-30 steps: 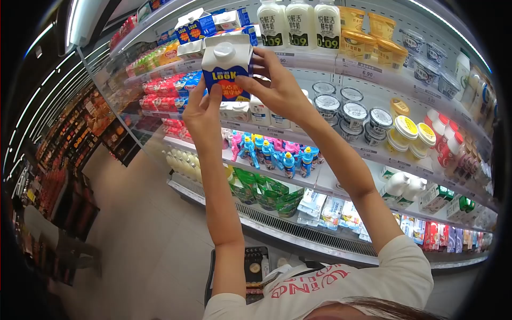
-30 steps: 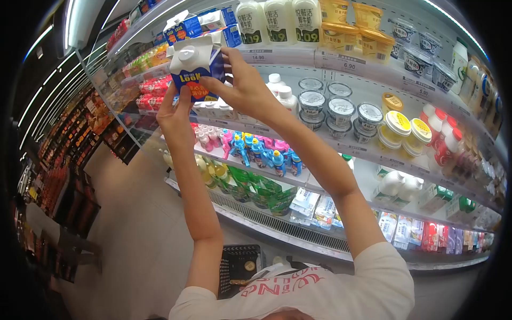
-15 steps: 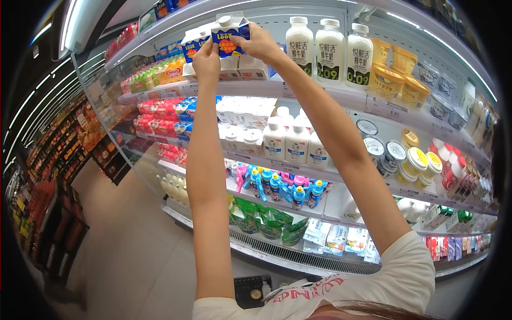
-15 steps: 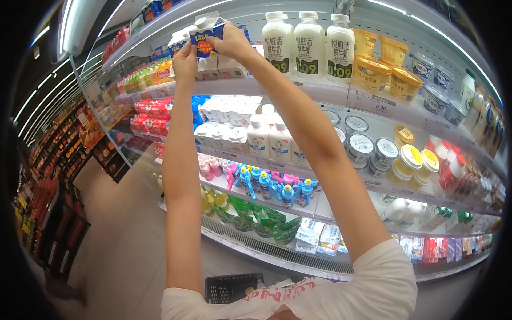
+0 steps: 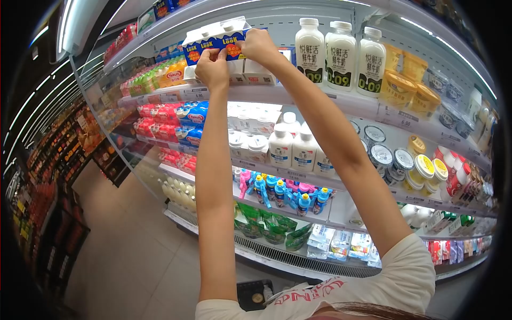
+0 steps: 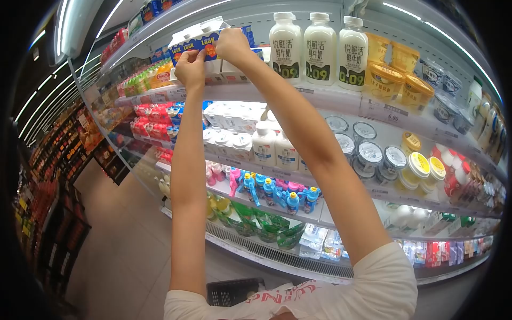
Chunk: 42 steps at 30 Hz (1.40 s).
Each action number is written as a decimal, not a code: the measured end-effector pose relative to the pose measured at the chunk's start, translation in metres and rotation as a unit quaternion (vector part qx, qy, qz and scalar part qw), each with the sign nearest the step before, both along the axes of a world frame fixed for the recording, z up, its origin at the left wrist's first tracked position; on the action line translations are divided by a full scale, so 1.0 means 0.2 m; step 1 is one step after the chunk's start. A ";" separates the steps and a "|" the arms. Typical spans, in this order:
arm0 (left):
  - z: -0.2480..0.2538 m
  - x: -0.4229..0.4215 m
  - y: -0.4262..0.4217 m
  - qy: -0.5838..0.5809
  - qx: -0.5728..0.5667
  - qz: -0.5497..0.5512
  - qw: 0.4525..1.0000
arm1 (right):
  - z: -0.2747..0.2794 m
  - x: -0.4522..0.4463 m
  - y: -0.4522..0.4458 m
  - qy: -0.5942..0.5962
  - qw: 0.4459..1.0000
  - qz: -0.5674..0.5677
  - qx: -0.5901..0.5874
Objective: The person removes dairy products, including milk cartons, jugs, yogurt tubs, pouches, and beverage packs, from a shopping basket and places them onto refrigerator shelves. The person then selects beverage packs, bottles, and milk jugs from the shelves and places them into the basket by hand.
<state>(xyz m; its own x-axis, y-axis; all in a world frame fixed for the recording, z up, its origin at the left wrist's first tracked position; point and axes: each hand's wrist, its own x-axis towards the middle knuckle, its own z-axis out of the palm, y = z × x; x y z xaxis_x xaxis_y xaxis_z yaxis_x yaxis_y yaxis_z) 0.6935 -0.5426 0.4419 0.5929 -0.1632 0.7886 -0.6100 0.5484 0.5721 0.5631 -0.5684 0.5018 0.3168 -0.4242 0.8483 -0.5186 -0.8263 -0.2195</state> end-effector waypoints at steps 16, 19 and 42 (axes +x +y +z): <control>-1.63 -0.62 1.34 0.040 0.213 0.041 0.975 | -1.58 -0.62 1.20 -0.076 0.961 0.224 0.142; -2.64 -0.98 1.87 0.324 0.386 0.064 0.861 | -2.46 -0.90 1.54 0.155 0.843 0.268 0.440; -5.49 -0.66 2.59 0.146 0.852 0.086 0.495 | -4.35 -1.53 2.04 0.260 0.659 0.075 0.701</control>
